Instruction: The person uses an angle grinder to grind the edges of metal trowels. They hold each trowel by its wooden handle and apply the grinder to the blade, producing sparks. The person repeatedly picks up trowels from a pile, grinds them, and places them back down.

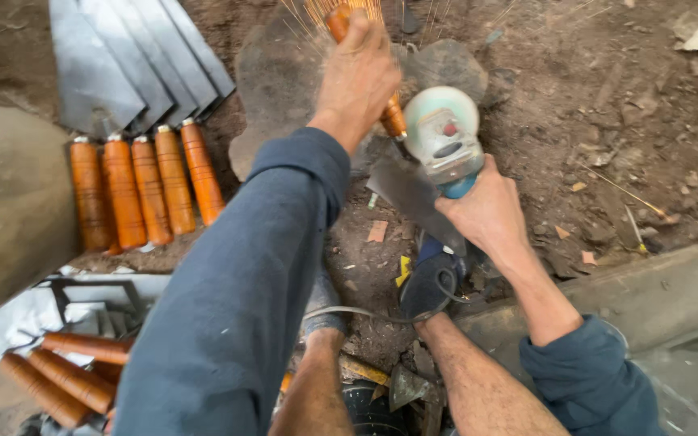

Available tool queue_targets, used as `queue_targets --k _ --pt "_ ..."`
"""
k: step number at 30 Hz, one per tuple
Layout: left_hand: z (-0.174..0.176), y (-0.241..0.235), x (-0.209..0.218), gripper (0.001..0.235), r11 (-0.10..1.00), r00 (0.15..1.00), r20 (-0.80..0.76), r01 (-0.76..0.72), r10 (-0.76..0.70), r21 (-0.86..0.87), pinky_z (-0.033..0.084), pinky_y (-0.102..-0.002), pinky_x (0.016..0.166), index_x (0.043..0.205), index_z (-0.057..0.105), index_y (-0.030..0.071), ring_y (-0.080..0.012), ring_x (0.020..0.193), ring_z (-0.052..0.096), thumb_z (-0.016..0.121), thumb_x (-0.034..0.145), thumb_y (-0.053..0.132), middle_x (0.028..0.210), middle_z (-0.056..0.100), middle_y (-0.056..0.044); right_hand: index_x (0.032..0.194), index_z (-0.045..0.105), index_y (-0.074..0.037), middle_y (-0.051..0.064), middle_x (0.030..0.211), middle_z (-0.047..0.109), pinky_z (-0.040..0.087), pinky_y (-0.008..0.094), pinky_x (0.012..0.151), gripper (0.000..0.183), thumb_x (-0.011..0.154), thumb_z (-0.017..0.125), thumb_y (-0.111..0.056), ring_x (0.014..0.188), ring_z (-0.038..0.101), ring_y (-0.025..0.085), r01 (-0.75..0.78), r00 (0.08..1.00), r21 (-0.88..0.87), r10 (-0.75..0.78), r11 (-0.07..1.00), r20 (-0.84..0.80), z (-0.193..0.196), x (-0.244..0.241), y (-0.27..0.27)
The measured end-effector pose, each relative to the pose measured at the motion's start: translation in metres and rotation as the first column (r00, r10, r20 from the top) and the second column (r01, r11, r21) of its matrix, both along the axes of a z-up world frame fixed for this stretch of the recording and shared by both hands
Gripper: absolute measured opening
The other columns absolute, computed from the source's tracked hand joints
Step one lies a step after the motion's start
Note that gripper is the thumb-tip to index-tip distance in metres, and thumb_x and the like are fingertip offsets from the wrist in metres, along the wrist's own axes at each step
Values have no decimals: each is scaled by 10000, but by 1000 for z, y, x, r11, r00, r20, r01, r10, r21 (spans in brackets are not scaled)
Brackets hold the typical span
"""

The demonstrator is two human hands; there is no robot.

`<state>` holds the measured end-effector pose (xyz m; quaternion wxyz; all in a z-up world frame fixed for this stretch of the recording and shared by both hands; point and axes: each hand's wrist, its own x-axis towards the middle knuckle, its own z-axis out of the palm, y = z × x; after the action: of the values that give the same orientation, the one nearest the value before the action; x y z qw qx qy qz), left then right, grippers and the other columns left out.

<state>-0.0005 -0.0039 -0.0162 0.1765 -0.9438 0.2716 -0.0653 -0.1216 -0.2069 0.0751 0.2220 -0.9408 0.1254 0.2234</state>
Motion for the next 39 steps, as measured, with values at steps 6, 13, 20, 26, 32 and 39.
queue_targets --k 6,13,20,26,32,39 --pt "2 -1 3 186 999 999 -27 -45 44 -20 215 -510 1100 889 834 183 -279 1176 574 685 825 274 948 762 -21 1225 605 85 320 1067 718 556 484 906 667 702 846 -251 1045 714 431 -53 996 32 51 998 79 4 -4 6" --pt "8 3 -3 133 993 993 -114 -48 35 -112 174 -494 1163 891 823 224 -276 1186 580 698 850 243 924 758 -23 1246 564 112 337 1012 719 571 458 894 752 667 871 -256 1013 730 421 -47 999 -49 48 998 26 1 -5 0" --pt "11 9 -8 230 994 994 -23 -107 107 -4 199 -504 1103 1026 807 136 -282 1169 566 678 862 232 1005 752 -52 1188 592 84 310 1014 723 571 466 866 653 677 827 -247 1020 723 423 47 998 16 -47 999 32 6 -5 3" --pt "23 13 -17 226 993 992 -34 -119 118 -22 202 -513 1090 987 810 132 -285 1200 543 678 838 238 1022 751 -58 1217 577 77 325 997 722 570 469 874 686 665 814 -254 1009 716 443 14 1000 1 -14 1000 19 12 -8 3" --pt "24 15 -25 184 988 985 -75 -154 154 7 192 -513 1109 957 822 170 -300 1192 537 705 821 213 1037 744 -57 1195 579 78 321 1004 723 575 471 869 665 678 811 -270 1009 727 433 69 998 9 -70 998 11 11 -12 1" --pt "25 17 -29 149 981 981 -48 -192 190 -39 191 -510 1082 907 826 212 -313 1220 531 712 817 247 1048 740 -61 1195 595 64 317 1013 728 569 471 896 641 685 805 -263 1028 721 432 108 994 12 -108 994 17 10 -16 -1"
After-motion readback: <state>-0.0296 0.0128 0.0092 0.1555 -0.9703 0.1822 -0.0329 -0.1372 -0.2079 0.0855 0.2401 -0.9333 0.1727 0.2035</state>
